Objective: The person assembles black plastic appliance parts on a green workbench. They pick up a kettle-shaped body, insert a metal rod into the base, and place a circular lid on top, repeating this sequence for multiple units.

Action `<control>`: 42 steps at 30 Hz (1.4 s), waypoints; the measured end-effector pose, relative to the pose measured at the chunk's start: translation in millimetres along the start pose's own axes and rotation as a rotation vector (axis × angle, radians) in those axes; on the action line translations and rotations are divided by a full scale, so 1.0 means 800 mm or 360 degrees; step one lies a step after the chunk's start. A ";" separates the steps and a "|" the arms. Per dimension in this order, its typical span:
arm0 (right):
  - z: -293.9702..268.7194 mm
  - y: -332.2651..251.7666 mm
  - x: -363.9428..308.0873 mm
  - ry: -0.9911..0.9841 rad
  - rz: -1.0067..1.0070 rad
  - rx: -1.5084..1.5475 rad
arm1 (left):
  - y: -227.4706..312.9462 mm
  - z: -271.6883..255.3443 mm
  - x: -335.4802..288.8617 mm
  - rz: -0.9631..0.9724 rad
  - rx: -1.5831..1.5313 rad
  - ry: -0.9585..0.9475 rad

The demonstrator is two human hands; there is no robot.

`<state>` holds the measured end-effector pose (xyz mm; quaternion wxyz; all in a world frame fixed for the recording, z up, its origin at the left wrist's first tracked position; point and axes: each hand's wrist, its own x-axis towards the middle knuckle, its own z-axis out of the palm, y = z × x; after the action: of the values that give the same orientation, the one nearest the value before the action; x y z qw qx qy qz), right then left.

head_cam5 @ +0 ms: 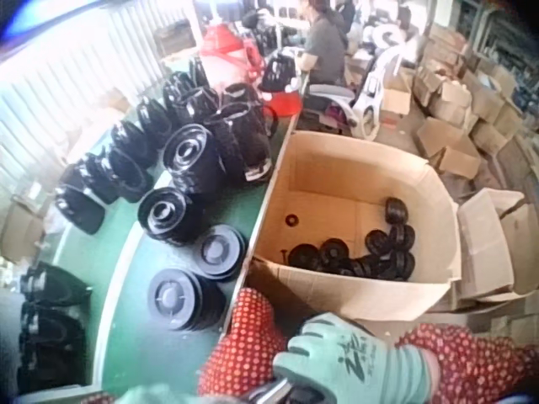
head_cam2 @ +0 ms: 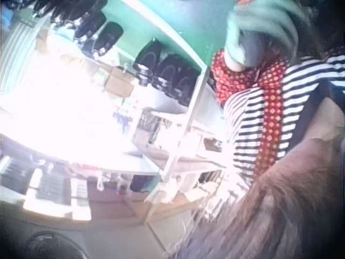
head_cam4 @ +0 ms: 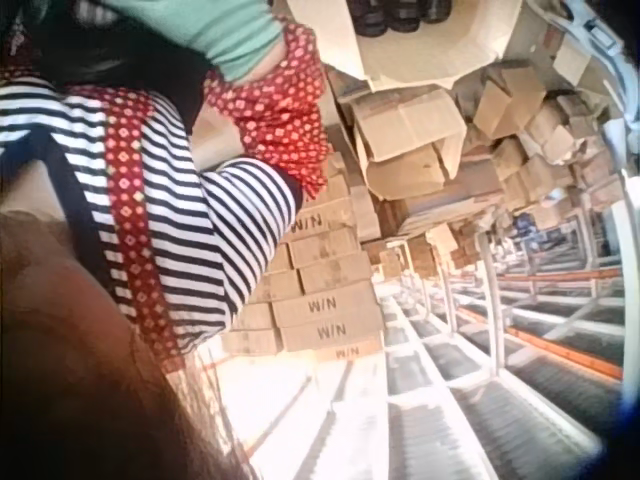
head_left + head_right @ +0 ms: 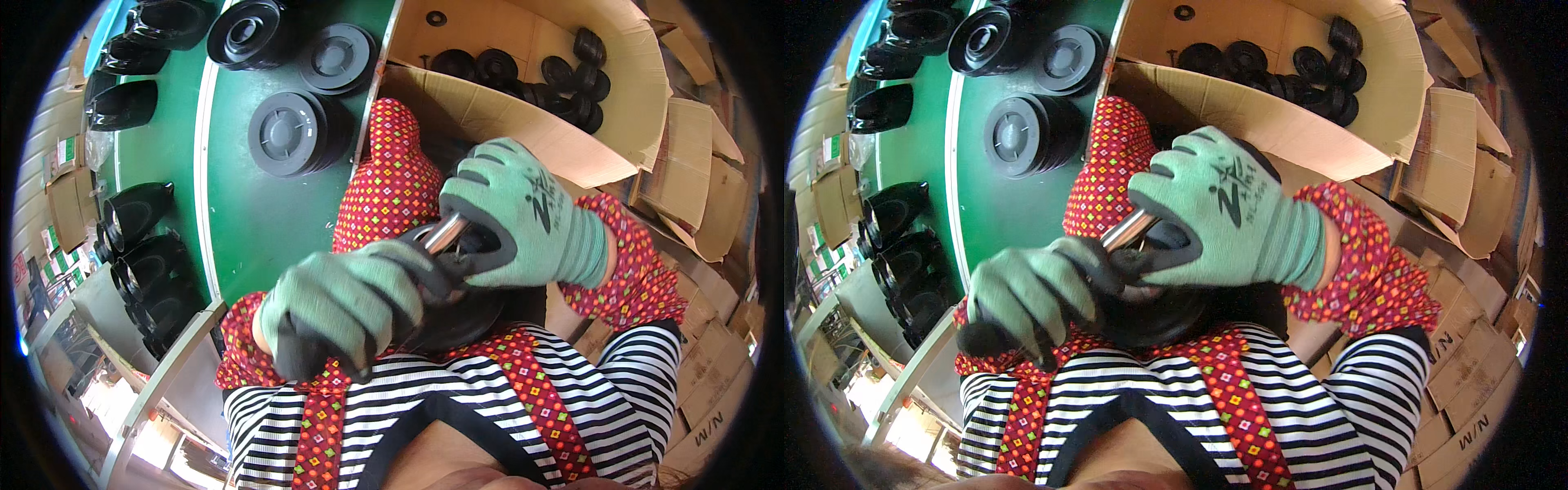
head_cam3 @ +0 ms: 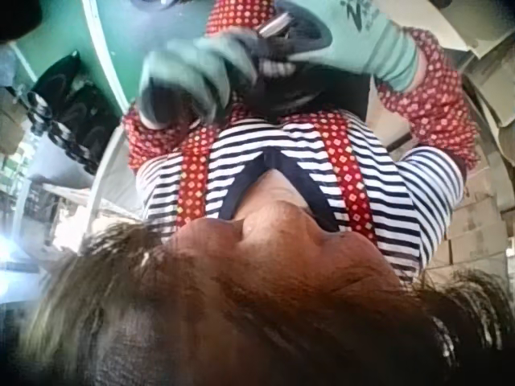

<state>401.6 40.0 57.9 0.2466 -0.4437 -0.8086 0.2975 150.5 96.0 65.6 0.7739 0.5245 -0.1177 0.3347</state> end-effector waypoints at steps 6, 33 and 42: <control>-0.013 0.009 0.014 -0.0192 -0.0102 -0.0022 | 0.106 0.059 0.069 -0.1026 0.1330 0.0598; -0.021 -0.103 -0.012 -0.0145 0.0681 -0.0619 | -0.013 -0.061 0.023 -0.0751 0.1878 -0.0542; -0.008 -0.096 -0.057 0.0591 0.0009 -0.0508 | 0.025 -0.040 -0.019 -0.0668 0.1866 0.0499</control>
<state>383.8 -30.4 110.0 0.3170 -0.5262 -0.7850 0.0799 121.1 122.9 59.1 0.4156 0.8173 0.3047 0.2576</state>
